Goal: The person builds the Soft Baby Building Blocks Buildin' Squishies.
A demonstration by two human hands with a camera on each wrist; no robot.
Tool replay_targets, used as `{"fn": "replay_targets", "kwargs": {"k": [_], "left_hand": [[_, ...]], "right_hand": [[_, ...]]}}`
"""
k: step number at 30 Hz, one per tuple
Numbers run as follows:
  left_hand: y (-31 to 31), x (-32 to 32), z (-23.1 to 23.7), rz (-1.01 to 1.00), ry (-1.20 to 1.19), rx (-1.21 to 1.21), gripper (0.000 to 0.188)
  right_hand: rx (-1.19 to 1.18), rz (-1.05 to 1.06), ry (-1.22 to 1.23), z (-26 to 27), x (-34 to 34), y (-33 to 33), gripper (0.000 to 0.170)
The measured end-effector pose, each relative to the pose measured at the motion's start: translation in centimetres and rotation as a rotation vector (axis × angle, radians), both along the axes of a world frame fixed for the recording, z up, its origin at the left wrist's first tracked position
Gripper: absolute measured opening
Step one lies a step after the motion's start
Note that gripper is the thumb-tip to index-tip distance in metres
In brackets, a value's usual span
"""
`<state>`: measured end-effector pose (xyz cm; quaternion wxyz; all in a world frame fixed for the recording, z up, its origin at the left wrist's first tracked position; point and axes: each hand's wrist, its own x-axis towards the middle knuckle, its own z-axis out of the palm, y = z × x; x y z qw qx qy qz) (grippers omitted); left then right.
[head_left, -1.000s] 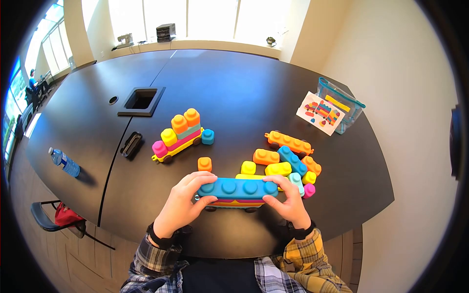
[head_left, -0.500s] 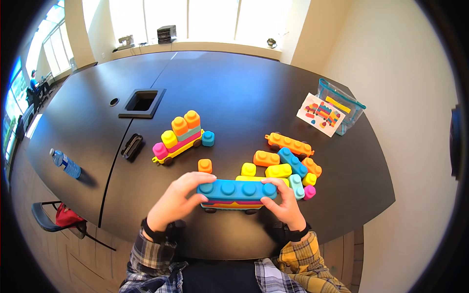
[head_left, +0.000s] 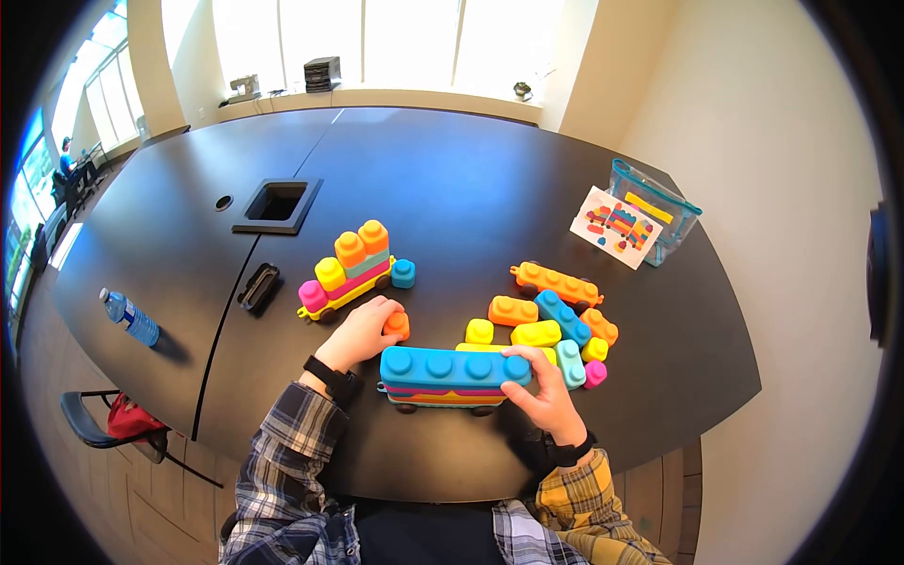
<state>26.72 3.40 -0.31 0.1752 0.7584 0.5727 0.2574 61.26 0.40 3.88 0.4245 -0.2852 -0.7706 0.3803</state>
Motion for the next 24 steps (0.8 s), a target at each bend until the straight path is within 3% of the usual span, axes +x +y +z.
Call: {"fn": "replay_targets", "kwargs": {"k": [3, 7, 13, 17, 24], "left_hand": [[-0.7, -0.4, 1.7, -0.003, -0.139, 0.185, 0.044], [-5.0, 0.7, 8.8, 0.032, -0.715, 0.017, 0.041], [-8.0, 0.8, 10.9, -0.261, -0.536, 0.050, 0.054], [-8.5, 1.4, 11.1, -0.238, -0.409, 0.165, 0.052], [-9.0, 2.1, 11.3, -0.188, -0.383, 0.155, 0.053]], "right_hand": [[-0.009, 0.001, -0.001, 0.0, 0.0, 0.0, 0.047], [-0.017, 0.004, 0.004, -0.1, 0.1, 0.1, 0.047], [-0.023, 0.003, 0.006, -0.3, 0.1, 0.2, 0.046], [-0.023, -0.006, -0.001, -0.3, 0.2, 0.1, 0.046], [-0.029, 0.000, -0.002, -0.3, 0.1, 0.1, 0.045]]}}
